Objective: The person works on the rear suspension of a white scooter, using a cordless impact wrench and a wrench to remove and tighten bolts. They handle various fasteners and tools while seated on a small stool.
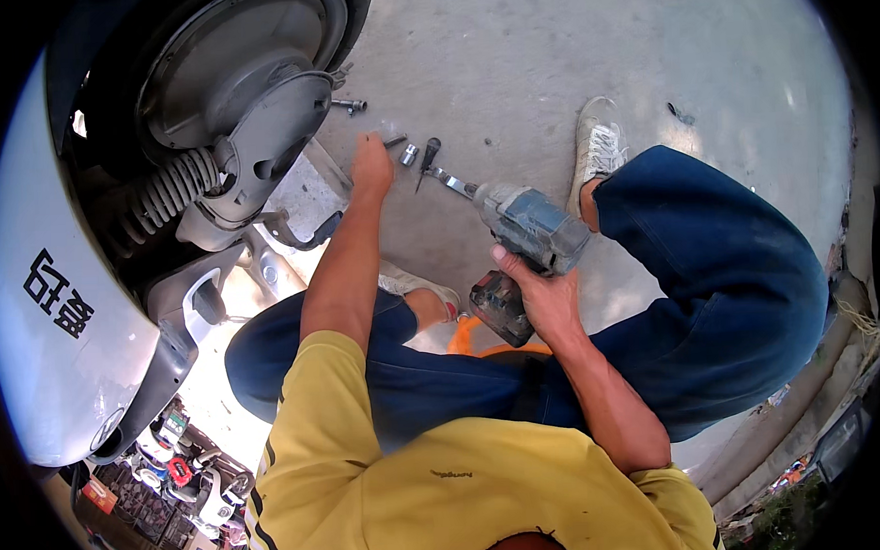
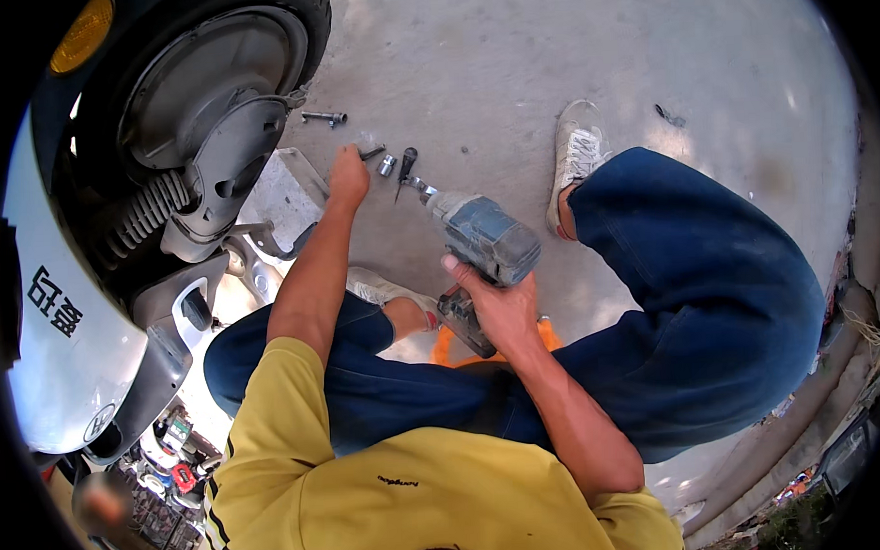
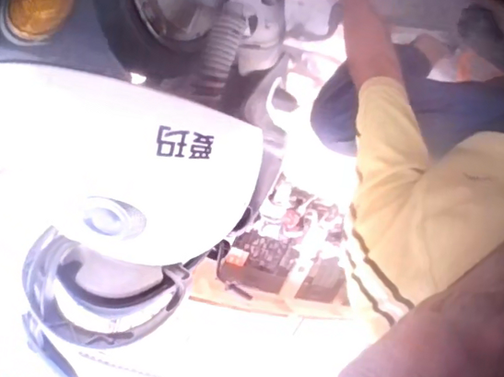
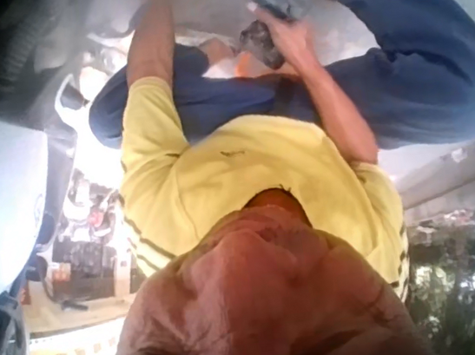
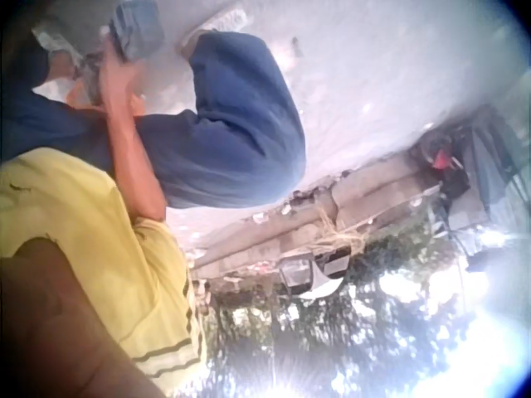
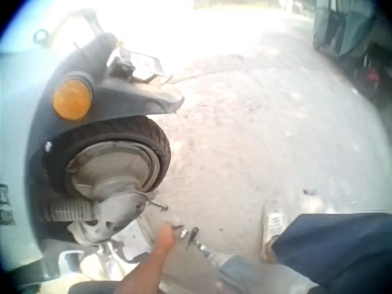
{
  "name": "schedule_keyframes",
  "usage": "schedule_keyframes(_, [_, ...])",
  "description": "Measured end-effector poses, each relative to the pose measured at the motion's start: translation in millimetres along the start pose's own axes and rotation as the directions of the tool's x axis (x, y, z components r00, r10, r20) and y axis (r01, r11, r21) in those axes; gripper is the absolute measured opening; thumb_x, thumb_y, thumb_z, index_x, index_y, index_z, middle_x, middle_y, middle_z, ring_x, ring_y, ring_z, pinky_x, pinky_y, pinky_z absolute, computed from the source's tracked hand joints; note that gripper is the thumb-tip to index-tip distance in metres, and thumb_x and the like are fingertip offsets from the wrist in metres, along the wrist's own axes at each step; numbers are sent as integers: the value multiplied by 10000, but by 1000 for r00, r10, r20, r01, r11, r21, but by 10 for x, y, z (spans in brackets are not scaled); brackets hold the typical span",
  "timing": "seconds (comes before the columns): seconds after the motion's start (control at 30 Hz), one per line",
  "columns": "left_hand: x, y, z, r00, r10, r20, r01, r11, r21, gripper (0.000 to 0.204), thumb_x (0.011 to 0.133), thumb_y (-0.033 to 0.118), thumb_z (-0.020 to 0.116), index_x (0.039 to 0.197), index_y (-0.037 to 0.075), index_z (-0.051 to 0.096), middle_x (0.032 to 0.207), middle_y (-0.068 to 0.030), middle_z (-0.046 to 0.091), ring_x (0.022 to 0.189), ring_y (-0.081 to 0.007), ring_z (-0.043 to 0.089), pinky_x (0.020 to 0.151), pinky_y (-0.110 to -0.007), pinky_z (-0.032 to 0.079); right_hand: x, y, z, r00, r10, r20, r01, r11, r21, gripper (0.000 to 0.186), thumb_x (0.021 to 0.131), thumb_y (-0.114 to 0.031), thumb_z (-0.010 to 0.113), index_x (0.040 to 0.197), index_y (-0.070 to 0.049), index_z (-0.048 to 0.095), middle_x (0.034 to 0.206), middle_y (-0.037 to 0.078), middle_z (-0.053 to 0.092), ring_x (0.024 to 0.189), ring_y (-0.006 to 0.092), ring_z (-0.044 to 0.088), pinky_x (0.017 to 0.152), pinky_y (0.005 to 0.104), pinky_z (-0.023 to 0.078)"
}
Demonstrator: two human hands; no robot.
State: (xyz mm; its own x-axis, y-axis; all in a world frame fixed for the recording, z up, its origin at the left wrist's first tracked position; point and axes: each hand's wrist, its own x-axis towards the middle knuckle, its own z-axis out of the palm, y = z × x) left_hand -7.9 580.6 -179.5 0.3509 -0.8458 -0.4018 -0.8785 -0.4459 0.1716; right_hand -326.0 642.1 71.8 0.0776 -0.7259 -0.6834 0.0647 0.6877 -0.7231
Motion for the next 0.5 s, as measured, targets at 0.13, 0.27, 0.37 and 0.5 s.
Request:
schedule_keyframes(0.13, [-52,130,-176,1000,-15,26,14,999,47,257,943,145,582,1151,0,540,1199,-251,605,1105,-470,620,914,-555,508,55,104,-4,1000,9,2,-9,1000,-2,288,885,-165,819,1095,-22,685,878,22,680,678,110,609,618,284,507])
schedule_keyframes(0.27, [-209,295,-404,998,27,50,-26,1000,-17,312,931,214,606,1138,-11,539,1129,-248,661,1077,-437,654,897,-559,519,81,43,-8,1000,3,15,-3,1000,9,300,879,-180,822,1087,-14,684,901,29,681,685,104,603,599,276,520])
schedule_keyframes(0.37, [-369,501,-672,958,210,195,-169,964,-206,330,935,213,628,1144,-27,542,1099,-227,677,1031,-391,686,882,-535,551,40,21,47,999,-49,-3,49,999,9,309,873,-172,824,1093,-7,684,921,39,688,708,108,618,589,277,534])
schedule_keyframes(0.5, [-922,882,-1356,858,269,437,221,576,-787,294,962,161,656,1138,-52,554,1074,-190,674,992,-320,714,865,-469,610,-99,92,30,991,-131,39,130,991,41,300,863,-147,826,1090,-8,689,924,42,695,713,114,627,581,277,531])
